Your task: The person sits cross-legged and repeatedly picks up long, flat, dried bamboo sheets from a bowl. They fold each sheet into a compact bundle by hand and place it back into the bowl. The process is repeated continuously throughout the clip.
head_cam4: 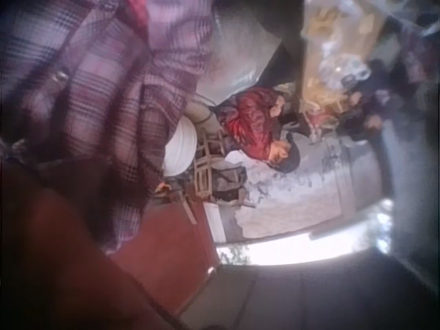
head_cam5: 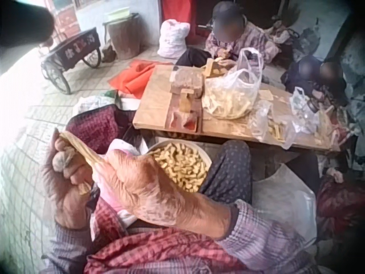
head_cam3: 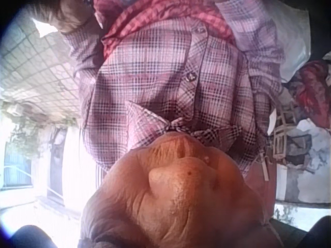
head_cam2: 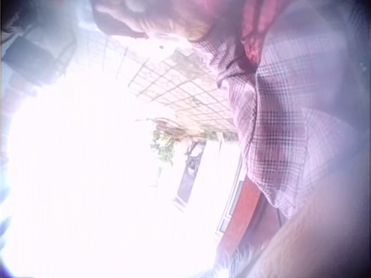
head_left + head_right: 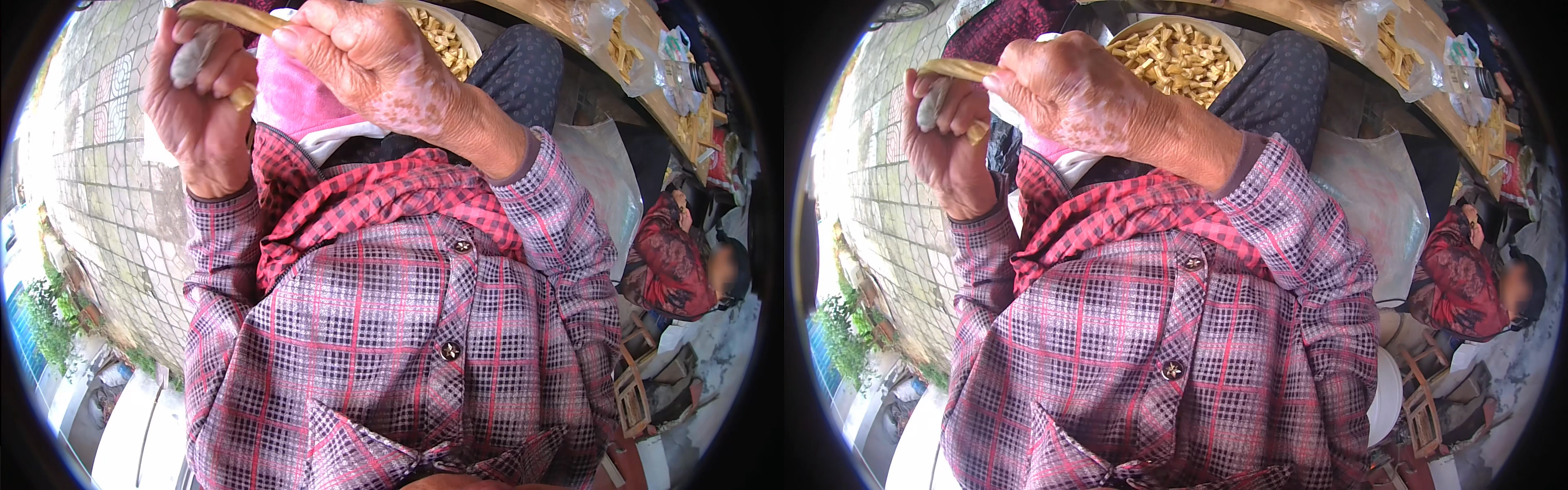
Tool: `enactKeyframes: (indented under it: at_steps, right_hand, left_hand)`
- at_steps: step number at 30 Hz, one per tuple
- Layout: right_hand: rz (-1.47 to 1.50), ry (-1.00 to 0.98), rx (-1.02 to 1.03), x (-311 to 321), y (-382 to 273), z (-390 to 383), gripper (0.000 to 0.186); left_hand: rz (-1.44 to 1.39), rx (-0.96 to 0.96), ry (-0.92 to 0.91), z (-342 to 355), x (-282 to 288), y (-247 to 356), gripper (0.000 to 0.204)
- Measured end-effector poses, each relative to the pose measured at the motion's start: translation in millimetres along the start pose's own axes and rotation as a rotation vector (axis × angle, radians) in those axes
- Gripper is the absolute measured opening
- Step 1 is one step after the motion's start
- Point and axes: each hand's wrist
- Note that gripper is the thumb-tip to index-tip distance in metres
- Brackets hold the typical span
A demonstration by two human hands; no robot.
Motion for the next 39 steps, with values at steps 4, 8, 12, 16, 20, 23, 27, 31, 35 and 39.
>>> enactKeyframes:
  at_steps: [4,8,12,16,20,23,27,31,35,39]
  right_hand:
    - [0.050,-0.005,-0.214,9,11,-16,0.018]
    - [0.129,-0.066,-0.280,22,22,-40,0.017]
    - [0.145,-0.127,-0.371,31,28,-56,0.015]
    - [0.104,-0.172,-0.476,33,29,-65,0.018]
    - [0.176,-0.201,-0.544,40,25,-71,0.023]
    - [0.208,-0.192,-0.623,39,25,-73,0.025]
    - [0.300,-0.236,-0.837,36,24,-76,0.038]
    - [0.341,-0.194,-0.735,35,26,-79,0.026]
    - [0.001,-0.204,-0.523,38,29,-79,0.054]
    - [-0.045,-0.162,-0.463,39,26,-79,0.058]
  left_hand:
    - [0.844,-0.226,0.082,-9,15,-40,0.023]
    - [1.235,-0.195,-0.145,-13,43,-56,0.022]
    - [1.584,-0.045,-0.305,-18,60,-55,0.034]
    - [1.920,0.013,-0.573,-20,67,-52,0.037]
    - [1.978,-0.049,-0.678,-20,70,-55,0.031]
    - [1.902,-0.201,-0.726,-19,70,-56,0.020]
    - [1.848,-0.121,-0.716,-19,66,-59,0.016]
    - [1.985,-0.320,-0.784,-21,61,-62,0.016]
    - [2.179,-0.785,-0.890,-22,55,-62,0.026]
    - [2.061,-0.748,-0.717,-24,50,-62,0.022]
Point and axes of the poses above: each hand's wrist, its own z-axis towards the middle knuckle, its own x-axis out of the back of the hand, y = z × x, and after that the axes turned 10 degrees about -x, right-handed
